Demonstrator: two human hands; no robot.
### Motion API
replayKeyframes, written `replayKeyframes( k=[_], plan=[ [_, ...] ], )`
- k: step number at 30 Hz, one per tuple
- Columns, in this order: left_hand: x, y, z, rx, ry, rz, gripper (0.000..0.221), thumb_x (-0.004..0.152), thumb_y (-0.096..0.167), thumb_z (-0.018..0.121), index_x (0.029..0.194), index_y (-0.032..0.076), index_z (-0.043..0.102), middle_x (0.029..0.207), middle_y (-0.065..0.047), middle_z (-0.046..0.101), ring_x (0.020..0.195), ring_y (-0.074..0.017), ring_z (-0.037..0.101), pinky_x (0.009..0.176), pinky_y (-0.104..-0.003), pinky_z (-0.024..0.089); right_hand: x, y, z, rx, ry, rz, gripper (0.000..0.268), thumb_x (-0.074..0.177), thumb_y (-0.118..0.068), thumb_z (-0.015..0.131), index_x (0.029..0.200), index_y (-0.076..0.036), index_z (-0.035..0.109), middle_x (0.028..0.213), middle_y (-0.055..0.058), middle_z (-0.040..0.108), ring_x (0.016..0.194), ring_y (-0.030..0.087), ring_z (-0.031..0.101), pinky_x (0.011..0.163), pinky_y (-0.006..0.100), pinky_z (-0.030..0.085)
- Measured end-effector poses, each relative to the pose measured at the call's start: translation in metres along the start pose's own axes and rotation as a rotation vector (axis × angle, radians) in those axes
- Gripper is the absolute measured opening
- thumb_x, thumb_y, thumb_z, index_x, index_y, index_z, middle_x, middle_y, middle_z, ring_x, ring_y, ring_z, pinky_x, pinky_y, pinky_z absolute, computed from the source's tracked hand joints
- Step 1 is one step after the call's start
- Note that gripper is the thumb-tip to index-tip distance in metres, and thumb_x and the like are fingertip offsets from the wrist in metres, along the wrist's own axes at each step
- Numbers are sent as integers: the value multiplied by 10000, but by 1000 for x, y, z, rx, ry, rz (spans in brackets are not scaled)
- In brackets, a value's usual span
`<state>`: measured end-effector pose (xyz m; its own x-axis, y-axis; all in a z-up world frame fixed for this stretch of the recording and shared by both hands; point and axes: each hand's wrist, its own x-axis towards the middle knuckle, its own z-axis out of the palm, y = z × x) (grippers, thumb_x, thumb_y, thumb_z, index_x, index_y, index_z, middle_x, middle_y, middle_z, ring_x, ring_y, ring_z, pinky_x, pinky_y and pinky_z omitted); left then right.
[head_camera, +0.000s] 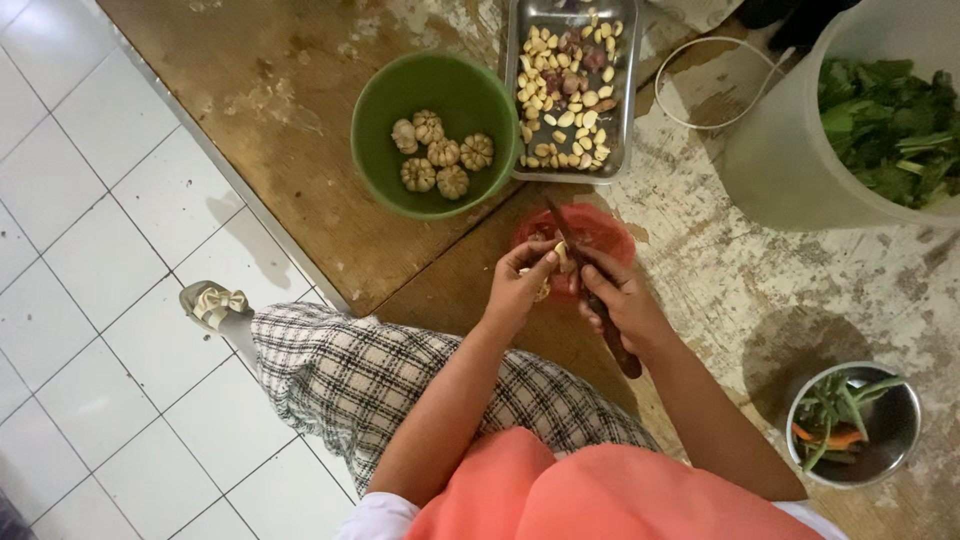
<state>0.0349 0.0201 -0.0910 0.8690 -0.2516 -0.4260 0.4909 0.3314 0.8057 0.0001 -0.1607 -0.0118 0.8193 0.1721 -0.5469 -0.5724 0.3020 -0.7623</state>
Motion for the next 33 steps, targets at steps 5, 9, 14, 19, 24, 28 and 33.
replayKeyframes(
  k=[5,9,14,19,24,28,33],
  plan=[
    [-1,-2,-2,-105,25,22,258,989,153,710,1230,62,714,860,12,684,592,-37,487,490,-228,372,-10,-2,13,-205,4,-92,507,1020,-197,583,1520,-155,506,984,10,634,596,89,522,526,251,466],
    [-3,-5,-9,-158,-58,48,291,1018,161,689,1292,66,712,854,4,682,588,-34,490,490,-221,379,-17,-6,28,-381,32,-160,542,1018,-185,599,1549,-189,493,1004,20,642,607,95,529,525,268,477],
    [0,-12,-13,-169,-8,55,247,1013,113,690,1250,44,692,939,-2,713,723,-65,616,563,-229,464,-23,-12,43,-258,-16,-174,540,1014,-182,577,1543,-192,468,1082,-27,632,622,83,512,524,266,467],
    [-3,-13,-16,-249,35,13,177,1001,106,691,1172,58,688,934,-16,711,754,-94,653,585,-240,503,-26,-13,51,-651,118,-75,516,1033,-294,587,1543,-261,512,912,58,693,612,107,575,568,273,480],
    [-5,-9,-17,-146,131,-12,159,1003,115,693,1150,54,696,1000,-32,707,830,-116,671,667,-278,567,-19,0,57,-666,48,-652,430,1153,-339,567,1553,-190,517,1232,38,701,890,91,656,741,250,537],
    [-7,-6,-17,-180,96,12,172,1014,127,700,1162,42,706,985,-59,720,821,-128,672,652,-282,549,-14,7,50,-609,158,-102,523,1023,-333,580,1536,-247,532,886,34,709,592,92,565,549,255,470],
    [-5,-4,-13,-199,78,45,178,996,125,710,1148,32,704,964,-44,734,818,-116,703,668,-271,583,-12,4,43,-312,18,-158,515,1012,-274,565,1515,-185,503,1041,-12,745,555,79,506,506,257,465]
  ],
)
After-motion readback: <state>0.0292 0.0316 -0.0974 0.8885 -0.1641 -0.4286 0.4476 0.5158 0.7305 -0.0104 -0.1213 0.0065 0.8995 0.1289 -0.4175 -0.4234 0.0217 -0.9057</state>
